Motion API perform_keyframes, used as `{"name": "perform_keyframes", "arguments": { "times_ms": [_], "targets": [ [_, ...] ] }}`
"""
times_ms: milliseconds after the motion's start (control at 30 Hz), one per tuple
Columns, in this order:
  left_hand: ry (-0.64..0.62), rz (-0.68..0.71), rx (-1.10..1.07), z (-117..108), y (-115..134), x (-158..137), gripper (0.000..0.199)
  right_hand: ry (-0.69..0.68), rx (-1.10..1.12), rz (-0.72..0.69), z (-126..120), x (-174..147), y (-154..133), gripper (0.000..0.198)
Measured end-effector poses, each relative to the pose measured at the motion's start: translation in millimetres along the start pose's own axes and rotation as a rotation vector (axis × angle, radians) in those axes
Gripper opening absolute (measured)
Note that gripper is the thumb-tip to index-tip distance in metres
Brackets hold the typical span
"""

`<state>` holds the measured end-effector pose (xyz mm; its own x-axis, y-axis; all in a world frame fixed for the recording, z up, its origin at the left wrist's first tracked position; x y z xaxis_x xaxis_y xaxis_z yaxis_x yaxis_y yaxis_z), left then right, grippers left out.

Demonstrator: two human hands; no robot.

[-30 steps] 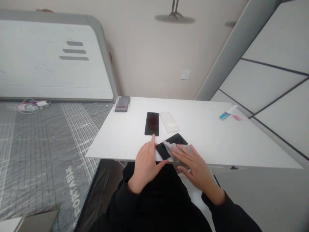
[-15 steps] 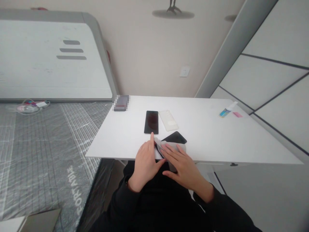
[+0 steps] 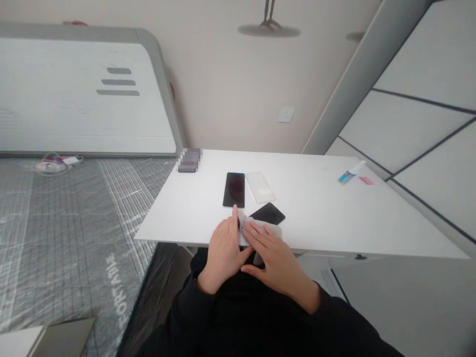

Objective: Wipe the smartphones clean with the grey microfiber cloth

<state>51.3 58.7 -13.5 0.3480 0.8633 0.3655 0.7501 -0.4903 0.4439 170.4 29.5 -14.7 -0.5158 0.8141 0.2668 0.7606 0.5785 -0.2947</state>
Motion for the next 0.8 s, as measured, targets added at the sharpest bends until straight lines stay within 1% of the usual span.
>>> {"name": "perform_keyframes", "arguments": {
  "times_ms": [67, 100, 167, 267, 333, 400, 467, 533, 667, 733, 800],
  "targets": [
    [0.004, 0.001, 0.001, 0, 1, 0, 0.117, -0.008, 0.014, -0.016, -6, -15, 1, 0.069],
    [0.007, 0.007, -0.009, -1, 3, 0, 0.117, 0.001, 0.009, -0.002, -10, -22, 9, 0.062],
    [0.015, 0.023, -0.032, -2, 5, 0, 0.116, 0.048, -0.024, 0.066, -20, -32, 34, 0.052],
    [0.024, 0.033, -0.049, -4, 7, 1, 0.115, 0.145, -0.111, 0.188, -29, -28, 70, 0.05],
    [0.026, 0.028, -0.054, -4, 7, 1, 0.116, 0.176, -0.167, 0.223, -28, -17, 80, 0.056],
    [0.024, 0.016, -0.059, -4, 6, 1, 0.116, 0.174, -0.194, 0.211, -22, -4, 76, 0.064],
    [0.016, 0.01, -0.07, -4, 5, 0, 0.115, 0.158, -0.179, 0.167, -14, 4, 62, 0.071],
    [0.007, 0.011, -0.081, -3, 4, 0, 0.115, 0.128, -0.139, 0.106, -7, 6, 44, 0.074],
    [0.002, 0.005, -0.079, -3, 1, -1, 0.121, 0.046, -0.065, -0.009, -3, -8, 16, 0.078],
    [0.002, 0.0, -0.064, -3, 1, -2, 0.119, 0.013, -0.052, -0.048, -6, -18, 13, 0.076],
    [0.002, 0.008, -0.059, -3, 2, -2, 0.118, 0.006, -0.064, -0.056, -12, -27, 21, 0.068]
  ]
}}
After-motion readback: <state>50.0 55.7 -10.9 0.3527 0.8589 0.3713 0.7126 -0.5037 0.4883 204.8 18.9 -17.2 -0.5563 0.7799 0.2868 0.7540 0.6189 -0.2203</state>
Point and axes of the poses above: each hand's wrist, its own x-axis towards the middle knuckle, its own z-axis out of the palm, y = z × x, the point moved 7 cm from there along x, towards the middle knuckle, and after that the axes turned 4 degrees about z, right-handed, at the moved point
